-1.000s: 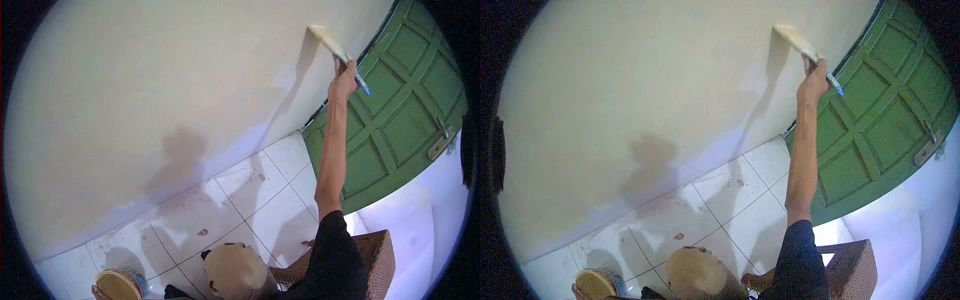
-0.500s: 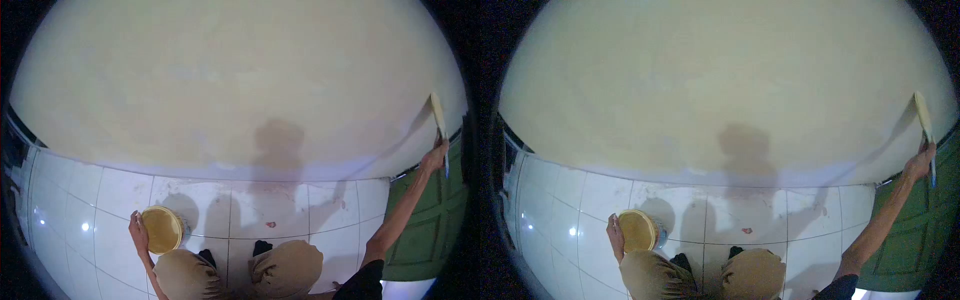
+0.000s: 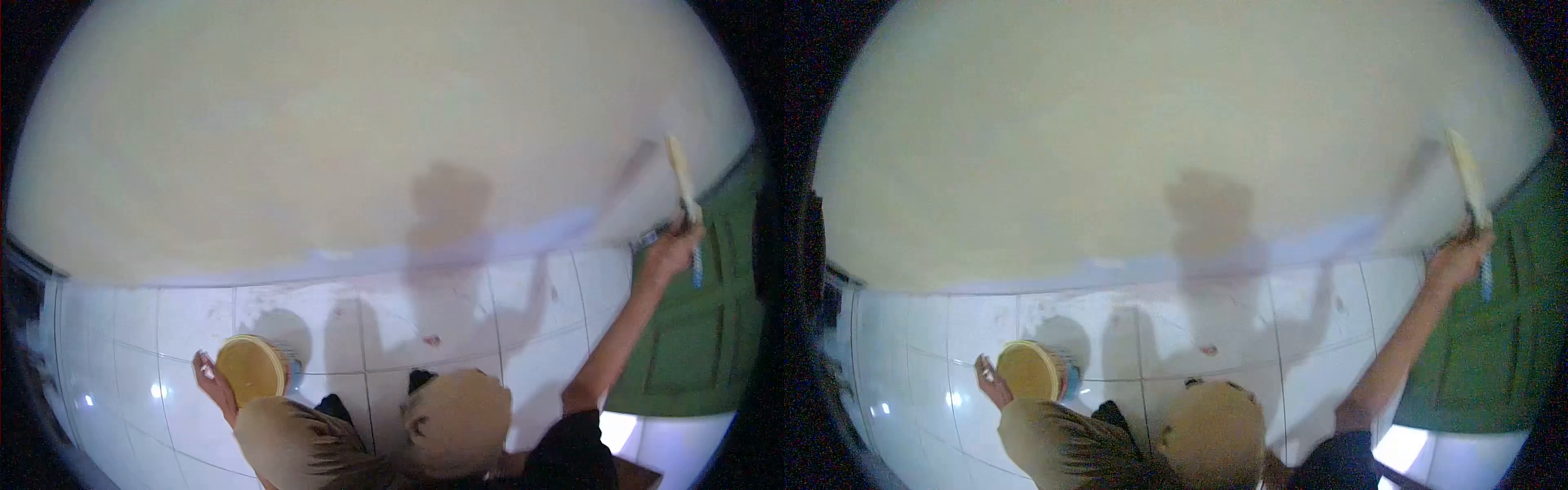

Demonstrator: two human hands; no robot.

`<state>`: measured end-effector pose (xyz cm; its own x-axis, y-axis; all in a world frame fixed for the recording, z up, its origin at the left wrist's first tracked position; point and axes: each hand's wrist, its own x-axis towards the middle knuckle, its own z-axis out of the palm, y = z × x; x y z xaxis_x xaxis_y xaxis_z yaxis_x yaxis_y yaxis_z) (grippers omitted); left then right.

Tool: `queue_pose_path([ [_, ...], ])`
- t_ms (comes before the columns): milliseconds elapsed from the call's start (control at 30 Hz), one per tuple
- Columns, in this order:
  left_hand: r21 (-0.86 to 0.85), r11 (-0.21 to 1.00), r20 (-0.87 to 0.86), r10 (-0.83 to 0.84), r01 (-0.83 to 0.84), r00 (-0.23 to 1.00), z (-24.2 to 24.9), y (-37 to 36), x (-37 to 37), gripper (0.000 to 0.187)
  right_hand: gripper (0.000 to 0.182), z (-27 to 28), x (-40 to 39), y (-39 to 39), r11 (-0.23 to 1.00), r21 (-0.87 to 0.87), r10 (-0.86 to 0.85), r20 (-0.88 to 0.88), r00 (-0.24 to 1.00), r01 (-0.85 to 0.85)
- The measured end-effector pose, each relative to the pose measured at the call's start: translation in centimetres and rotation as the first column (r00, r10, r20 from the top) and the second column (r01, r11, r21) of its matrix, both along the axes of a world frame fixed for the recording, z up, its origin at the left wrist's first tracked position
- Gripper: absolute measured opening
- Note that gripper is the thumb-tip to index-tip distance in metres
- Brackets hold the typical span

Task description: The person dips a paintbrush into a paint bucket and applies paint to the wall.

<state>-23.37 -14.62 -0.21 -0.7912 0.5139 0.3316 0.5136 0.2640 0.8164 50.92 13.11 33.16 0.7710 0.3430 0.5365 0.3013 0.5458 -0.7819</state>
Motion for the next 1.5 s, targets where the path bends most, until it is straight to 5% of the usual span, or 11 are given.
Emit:
queue_pose_path([
  [67, -0.101, 0.991, -0.249, 0.055, -0.083, 0.967, 1.5, 0.7, 0.9, 0.04, 0.039, -4.1, -1.7, -1.2, 0.984, 0.157, 0.109, -0.187, 0.976, -0.08],
  [167, 0.001, 1.0, -0.3, -0.007, 0.008, 0.954, 2.9, 4.0, 3.3, 0.037, 0.039, -11.1, -5.5, -3.3, 0.982, 0.131, 0.164, -0.232, 0.959, -0.136],
  [300, -0.121, 0.917, -0.152, -0.395, 0.379, 0.906, 8.9, 8.4, 10.7, 0.029, 0.035, -15.4, -11.2, -7.2, 0.978, 0.061, 0.201, -0.541, 0.817, -0.2],
  [400, -0.219, 0.713, -0.211, -0.701, 0.666, 0.682, 13.9, 13.5, 14.9, 0.023, 0.038, -16.4, -11.9, -8.4, 0.962, 0.105, 0.261, -0.625, 0.736, -0.252],
  [433, -0.205, 0.718, -0.23, -0.696, 0.665, 0.68, 15.9, 15.1, 16.3, 0.023, 0.04, -16.2, -11.8, -8.4, 0.947, 0.128, 0.305, -0.653, 0.694, -0.296],
  [633, -0.563, 0.345, -0.44, -0.894, 0.751, 0.081, 28.8, 23.0, 25.7, 0.023, 0.043, -12.4, -9.3, -6.8, 0.923, 0.114, 0.367, -0.554, 0.747, -0.368],
  [800, -0.599, 0.156, -0.425, -0.894, 0.785, -0.146, 35.0, 24.4, 32.5, 0.028, 0.042, -9.6, -7.7, -6.5, 0.903, -0.01, 0.379, -0.455, 0.806, -0.43],
  [1133, -0.543, -0.341, -0.292, -0.78, 0.767, -0.554, 35.4, 24.5, 38.8, 0.034, 0.023, -4.3, -11.6, -5.7, 0.846, 0.237, 0.503, -0.055, 0.863, -0.478],
  [1333, -0.565, -0.489, -0.278, -0.644, 0.664, -0.712, 35.7, 26.8, 38.2, 0.043, 0.018, -1.2, -10.8, -3.9, 0.927, 0.308, 0.187, 0.117, 0.975, -0.214],
  [1400, -0.611, -0.546, -0.231, -0.571, 0.574, -0.788, 36.5, 27.1, 37.6, 0.054, 0.021, 0.6, -9.1, -4.1, 0.949, 0.283, -0.184, 0.146, 0.972, 0.137],
  [1500, -0.705, -0.548, -0.107, -0.547, 0.451, -0.83, 38.4, 27.0, 37.3, 0.062, 0.028, 4.1, -9.0, -4.5, 0.917, 0.395, 0.031, 0.048, 0.998, -0.047],
])
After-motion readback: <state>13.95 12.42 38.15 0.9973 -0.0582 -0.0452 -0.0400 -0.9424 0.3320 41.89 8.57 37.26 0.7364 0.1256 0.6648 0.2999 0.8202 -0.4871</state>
